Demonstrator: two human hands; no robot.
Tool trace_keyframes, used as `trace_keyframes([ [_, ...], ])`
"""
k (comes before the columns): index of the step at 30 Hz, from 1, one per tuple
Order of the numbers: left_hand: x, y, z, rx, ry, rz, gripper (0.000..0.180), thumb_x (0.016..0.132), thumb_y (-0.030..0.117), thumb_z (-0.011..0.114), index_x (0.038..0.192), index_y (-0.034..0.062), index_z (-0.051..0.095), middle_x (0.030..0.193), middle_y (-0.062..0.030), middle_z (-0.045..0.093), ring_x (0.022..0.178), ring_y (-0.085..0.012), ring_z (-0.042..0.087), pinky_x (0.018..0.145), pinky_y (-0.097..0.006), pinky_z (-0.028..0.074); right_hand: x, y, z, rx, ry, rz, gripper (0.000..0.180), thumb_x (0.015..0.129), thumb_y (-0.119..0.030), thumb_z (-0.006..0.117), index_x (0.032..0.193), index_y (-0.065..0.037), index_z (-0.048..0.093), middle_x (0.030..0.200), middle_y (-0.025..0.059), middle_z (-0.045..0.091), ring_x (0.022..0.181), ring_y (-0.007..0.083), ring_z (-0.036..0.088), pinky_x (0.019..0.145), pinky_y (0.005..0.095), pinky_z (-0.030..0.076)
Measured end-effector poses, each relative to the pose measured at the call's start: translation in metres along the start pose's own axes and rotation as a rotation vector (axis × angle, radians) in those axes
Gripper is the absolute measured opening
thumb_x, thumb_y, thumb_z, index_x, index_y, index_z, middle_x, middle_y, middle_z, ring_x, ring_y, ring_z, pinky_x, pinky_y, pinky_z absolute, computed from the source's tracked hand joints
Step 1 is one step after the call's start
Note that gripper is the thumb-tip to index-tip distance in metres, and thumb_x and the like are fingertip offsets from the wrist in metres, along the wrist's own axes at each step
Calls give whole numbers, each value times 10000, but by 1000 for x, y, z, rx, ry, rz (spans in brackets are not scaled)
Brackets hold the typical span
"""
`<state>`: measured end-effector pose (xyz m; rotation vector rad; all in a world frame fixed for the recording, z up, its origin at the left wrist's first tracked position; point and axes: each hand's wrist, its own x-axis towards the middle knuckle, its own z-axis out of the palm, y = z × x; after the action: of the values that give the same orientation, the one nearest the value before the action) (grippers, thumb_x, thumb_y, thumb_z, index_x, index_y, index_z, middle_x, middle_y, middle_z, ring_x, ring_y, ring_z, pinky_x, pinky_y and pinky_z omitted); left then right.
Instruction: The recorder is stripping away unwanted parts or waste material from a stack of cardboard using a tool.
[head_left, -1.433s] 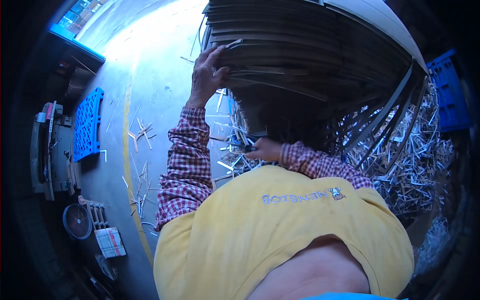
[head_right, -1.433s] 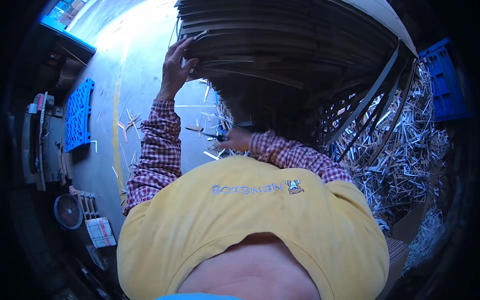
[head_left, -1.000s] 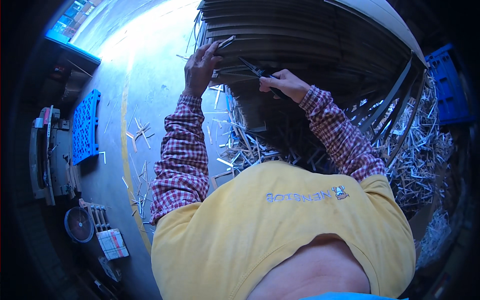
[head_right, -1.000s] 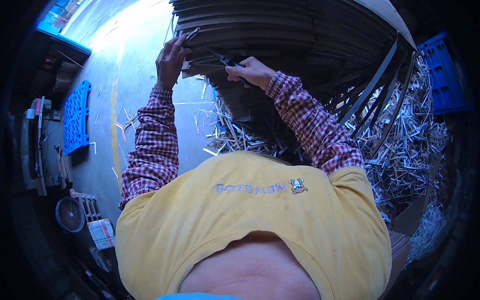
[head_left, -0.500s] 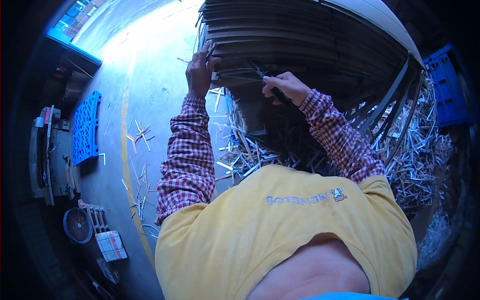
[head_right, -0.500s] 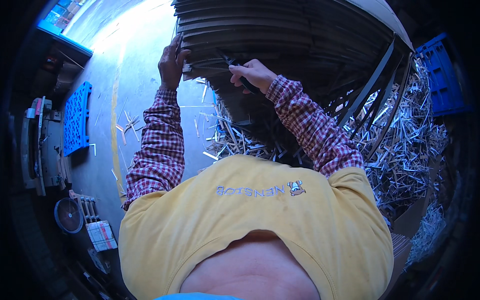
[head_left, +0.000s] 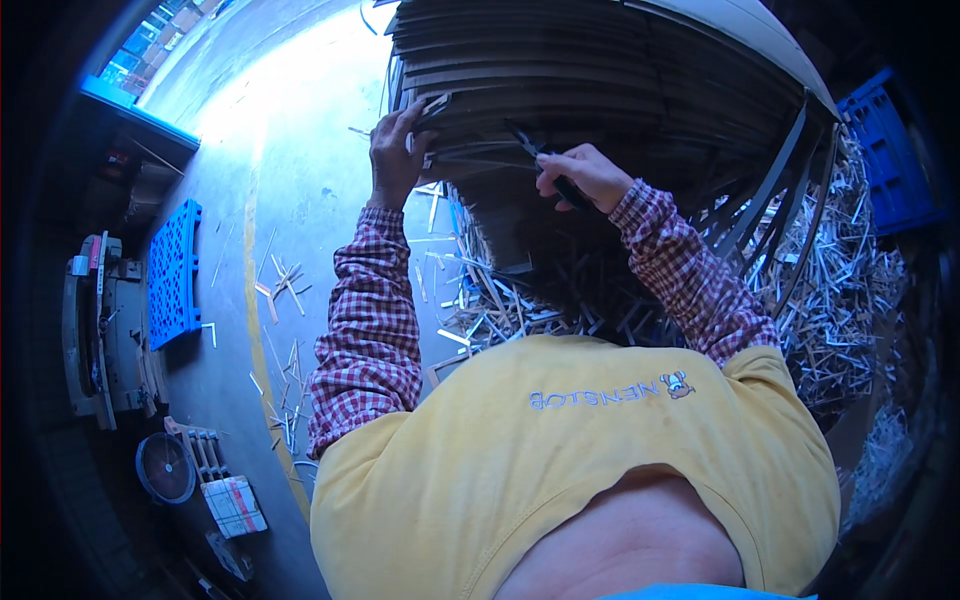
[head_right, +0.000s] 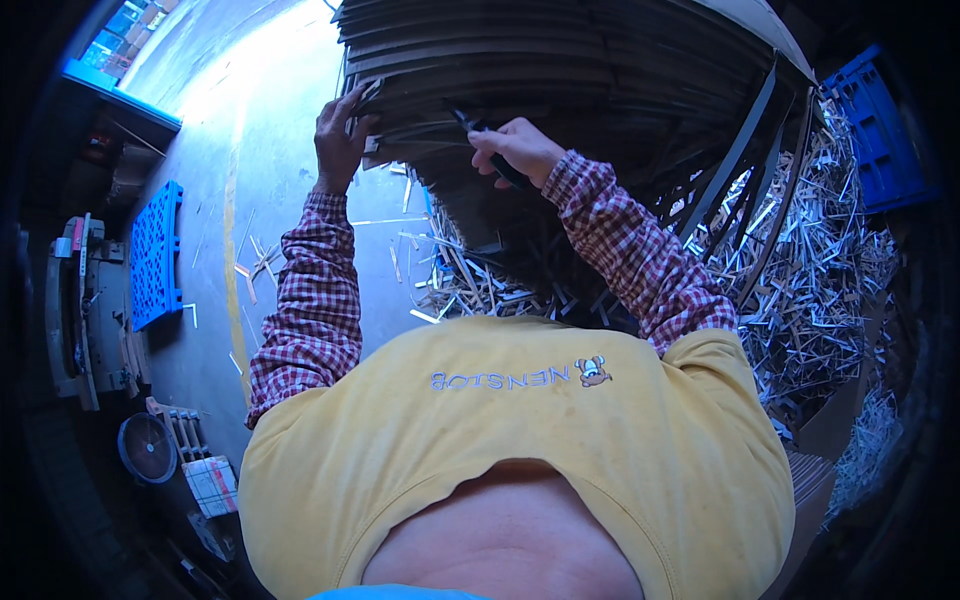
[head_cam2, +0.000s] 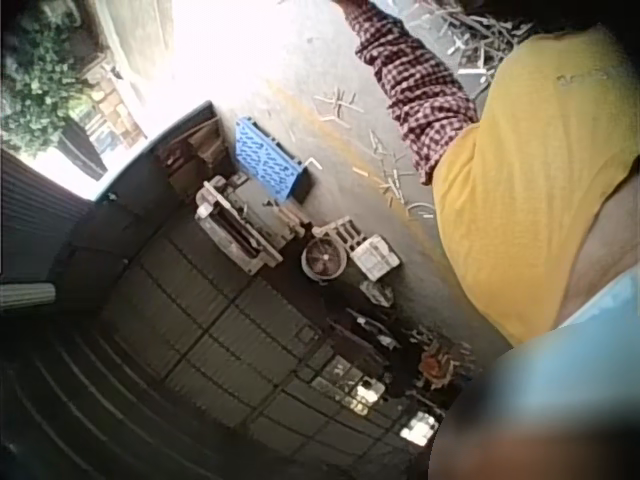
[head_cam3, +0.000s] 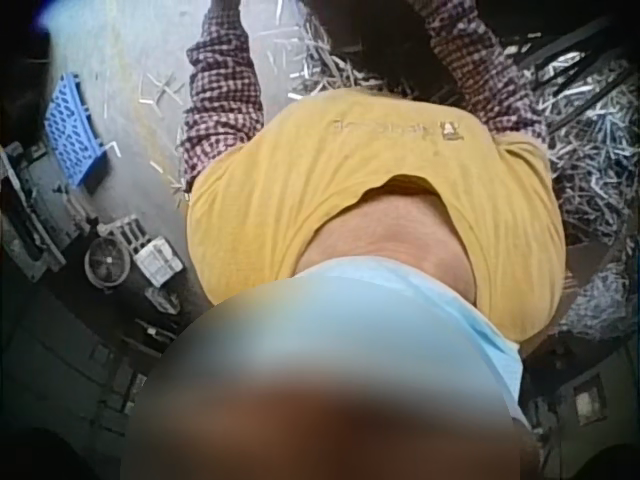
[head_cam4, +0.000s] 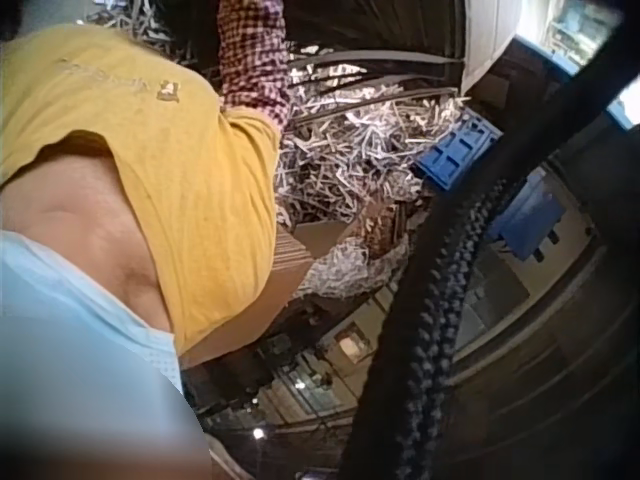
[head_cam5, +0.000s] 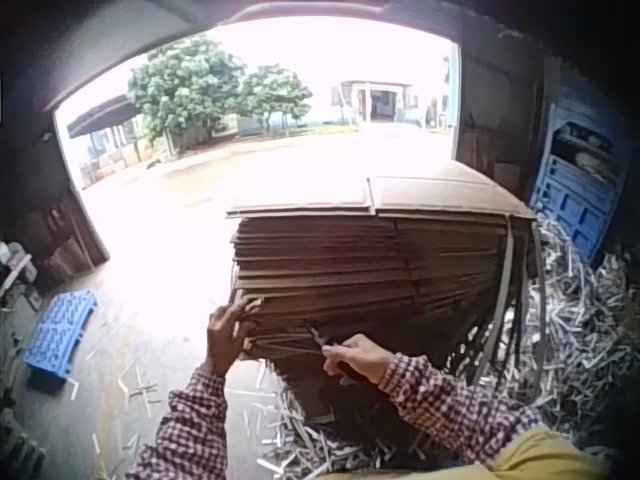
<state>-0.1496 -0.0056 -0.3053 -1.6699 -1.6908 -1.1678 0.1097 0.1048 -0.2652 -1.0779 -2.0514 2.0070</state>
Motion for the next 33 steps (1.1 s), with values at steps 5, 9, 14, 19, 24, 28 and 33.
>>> trace_keyframes([
  [5, 3, 0, -4, 70, -67, -86, 355, 696, 128, 708, 1035, 107, 606, 852, -85, 624, 834, -242, 584, 745, -361, 438, 0, 4, -4, -31, -42, 14, 428, 844, -405, 550, 740, -3, 655, 865, 111, 615, 837, 188, 574, 688, 369, 501],
  [9, 5, 10, -1, -129, -39, -336, 314, 680, 108, 723, 974, 81, 618, 829, -80, 629, 802, -211, 602, 724, -337, 461, 3, 10, -9, -42, -69, 10, 429, 841, -408, 555, 739, -4, 658, 876, 110, 615, 841, 190, 574, 696, 375, 499],
  [14, 7, 17, -2, -305, -96, -599, 269, 690, 109, 718, 930, 45, 617, 840, -89, 630, 753, -183, 617, 677, -295, 489, 1, 9, -10, -44, -37, -3, 423, 840, -402, 560, 720, -7, 654, 868, 105, 618, 835, 193, 576, 690, 369, 499],
  [19, 2, 7, 6, -195, 85, -426, 291, 704, 138, 725, 958, 65, 606, 752, -25, 607, 650, -100, 549, 604, -250, 471, -4, 5, 6, -84, 57, -71, 428, 844, -400, 554, 725, 0, 649, 825, 105, 617, 804, 186, 570, 658, 344, 492],
  [24, -1, 12, 10, -241, 144, -446, 321, 706, 137, 709, 995, 81, 580, 868, -127, 606, 810, -254, 597, 716, -339, 482, -5, 5, 5, -82, 75, -29, 421, 838, -405, 561, 822, 7, 648, 837, 107, 627, 822, 188, 579, 670, 337, 490],
  [28, -3, 10, 10, -169, 112, -285, 348, 692, 135, 714, 1007, 75, 577, 850, -104, 586, 779, -237, 578, 712, -336, 473, -1, 10, 5, -101, 79, -7, 445, 838, -421, 551, 822, 14, 646, 834, 104, 620, 795, 183, 569, 657, 312, 478],
  [33, 5, 9, 4, -170, 65, -334, 322, 665, 116, 726, 962, 58, 616, 808, -74, 565, 756, -215, 568, 711, -320, 464, -5, 18, 4, -364, 105, -162, 454, 839, -430, 541, 862, 13, 637, 841, 96, 608, 774, 172, 550, 663, 298, 463],
])
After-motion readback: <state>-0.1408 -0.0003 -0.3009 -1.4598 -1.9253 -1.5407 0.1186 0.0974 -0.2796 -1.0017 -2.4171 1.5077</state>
